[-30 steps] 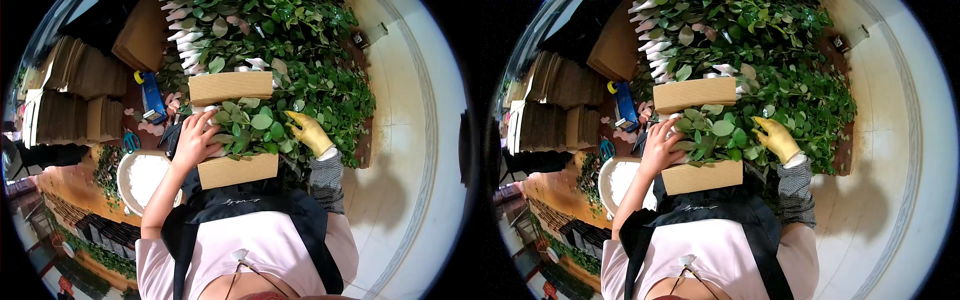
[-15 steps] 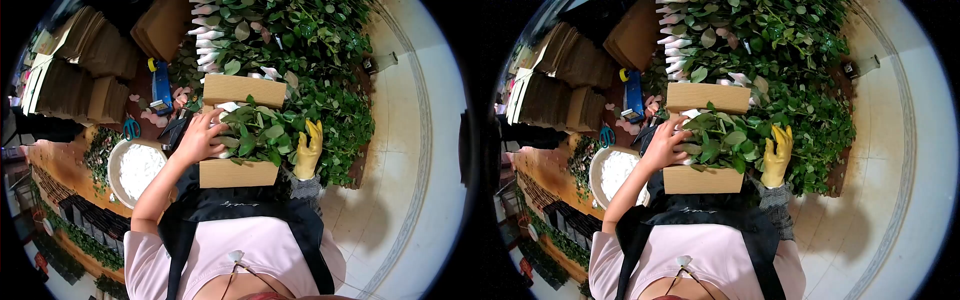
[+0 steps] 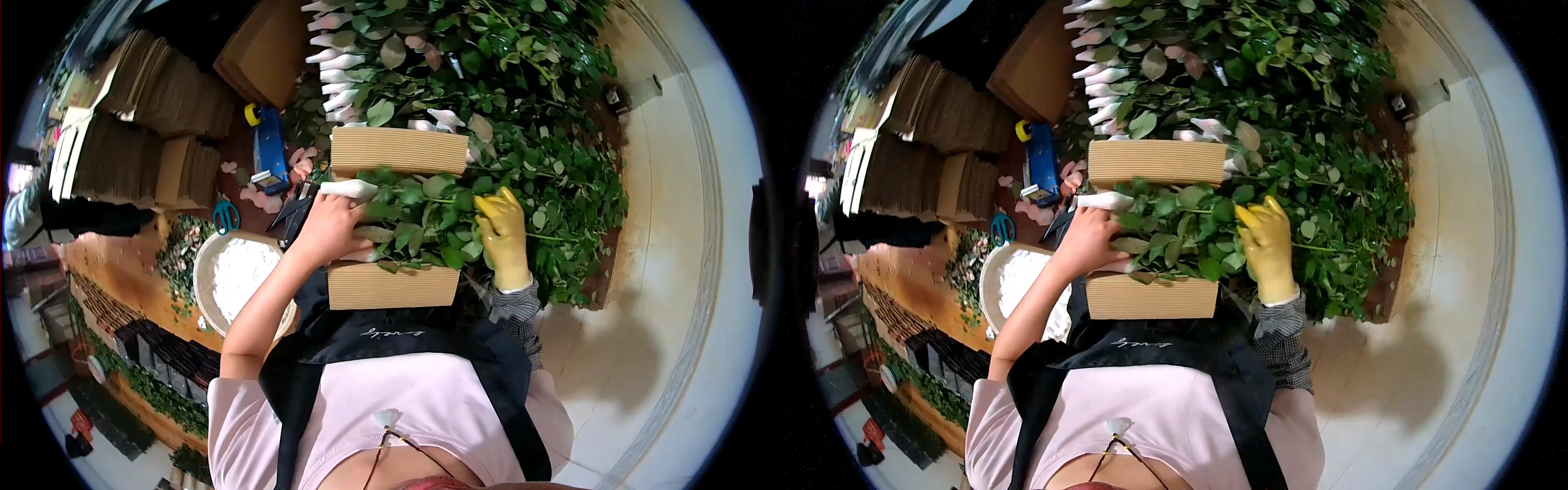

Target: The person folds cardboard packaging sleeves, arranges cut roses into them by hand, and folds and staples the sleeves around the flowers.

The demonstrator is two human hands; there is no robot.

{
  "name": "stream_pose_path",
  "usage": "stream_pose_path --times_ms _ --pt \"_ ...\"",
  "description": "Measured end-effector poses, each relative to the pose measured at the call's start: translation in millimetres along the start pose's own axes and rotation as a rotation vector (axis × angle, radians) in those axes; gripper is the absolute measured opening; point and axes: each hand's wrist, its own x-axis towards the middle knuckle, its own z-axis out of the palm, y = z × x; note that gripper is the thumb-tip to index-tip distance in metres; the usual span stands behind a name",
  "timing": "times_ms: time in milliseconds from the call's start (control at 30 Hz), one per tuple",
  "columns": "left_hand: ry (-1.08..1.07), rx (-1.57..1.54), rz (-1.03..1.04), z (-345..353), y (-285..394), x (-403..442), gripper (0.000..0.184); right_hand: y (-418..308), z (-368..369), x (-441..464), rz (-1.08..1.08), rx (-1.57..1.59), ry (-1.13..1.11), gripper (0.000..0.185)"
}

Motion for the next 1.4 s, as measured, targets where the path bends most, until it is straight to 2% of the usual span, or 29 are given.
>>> stream_pose_path --times_ms 33,67,100,133,200,267,333,400,433,533,600,667,733,767,800,867,933,1000,1067,1100,1167,1233,1267,1400 --pt "-0.112 0.023 -0.024 -2.7 -1.3 3.2 0.043 2.1 7.7 -2.5 0.050 -0.091 -0.013 0.029" --pt "-0.123 0.028 -0.005 -0.4 -0.3 4.2 0.043 1.4 16.8 -5.8 0.103 -0.182 -0.031 0.028" --pt "0.054 -0.027 0.044 5.5 1.0 3.1 0.043 -0.8 20.8 -5.7 0.115 -0.258 0.014 0.028" --pt "0.229 -0.084 0.092 12.1 1.3 0.9 0.042 -4.7 17.3 -1.1 0.205 -0.309 -0.037 0.026" --pt "0.246 -0.093 0.129 25.9 -0.5 -6.8 0.046 -3.4 13.3 2.8 0.216 -0.366 0.098 0.030" --pt "0.317 -0.111 0.001 36.6 -1.8 -11.8 0.050 -2.1 12.4 1.9 0.227 -0.273 -0.019 0.033" --pt "0.276 -0.017 0.063 33.0 -4.2 -6.6 0.055 0.8 21.7 -7.1 0.195 -0.084 0.141 0.034" --pt "0.125 0.081 0.125 16.6 -0.1 2.0 0.057 -8.8 22.8 -11.6 0.258 -0.075 0.227 0.035" --pt "0.079 0.108 0.143 11.3 2.8 4.1 0.058 -14.2 26.6 -15.3 0.280 -0.169 0.248 0.035" --pt "0.123 0.101 0.178 15.5 5.0 14.0 0.054 -17.9 41.7 -21.2 0.349 -0.249 0.216 0.039" --pt "0.118 0.103 0.169 18.5 2.4 7.9 0.052 -13.2 43.3 -21.8 0.319 -0.184 0.306 0.042" --pt "0.113 0.098 0.160 25.5 -5.3 -5.8 0.049 -7.5 35.5 -25.2 0.288 0.090 0.378 0.050" --pt "0.307 -0.344 0.030 31.0 -16.8 -28.0 0.043 -11.8 18.3 -29.0 0.310 0.159 0.468 0.051" --pt "0.316 -0.377 -0.068 27.3 -21.1 -40.1 0.037 -15.7 4.6 -28.1 0.329 0.038 0.442 0.047" --pt "0.451 -0.409 -0.082 31.8 -28.1 -51.4 0.032 -27.8 -11.1 -18.6 0.327 0.027 0.445 0.047" --pt "0.505 -0.850 -0.367 57.0 -52.9 -73.3 0.027 -62.5 -34.4 3.9 0.110 -0.081 0.202 0.044" --pt "0.311 -1.051 -0.443 37.5 -40.6 -79.3 0.030 -94.6 -23.5 29.1 -0.241 0.214 0.124 0.035" --pt "0.095 -0.983 -0.499 27.4 -29.4 -73.8 0.035 -129.0 -12.1 48.4 -0.233 0.141 -0.534 0.026" --pt "-0.091 -0.802 -0.399 21.6 -17.0 -63.9 0.035 -123.7 43.3 54.0 -0.359 -0.076 -0.673 0.024" --pt "-0.158 -0.730 -0.445 11.6 -10.7 -59.3 0.034 -118.4 56.7 53.7 -0.363 -0.119 -0.758 0.025" --pt "-0.083 -0.716 -0.383 13.3 -11.3 -57.1 0.030 -123.7 54.7 72.7 -0.389 -0.197 -0.955 0.030" --pt "0.006 -0.714 -0.275 15.7 -11.8 -55.5 0.029 -126.0 48.1 82.4 -0.365 -0.171 -1.035 0.037" --pt "0.027 -0.729 -0.293 18.1 -13.2 -55.3 0.029 -125.9 46.6 84.4 -0.351 -0.151 -1.061 0.038" --pt "0.016 -0.670 -0.227 18.9 -12.6 -50.8 0.027 -114.8 43.6 84.1 -0.329 -0.023 -1.032 0.031"
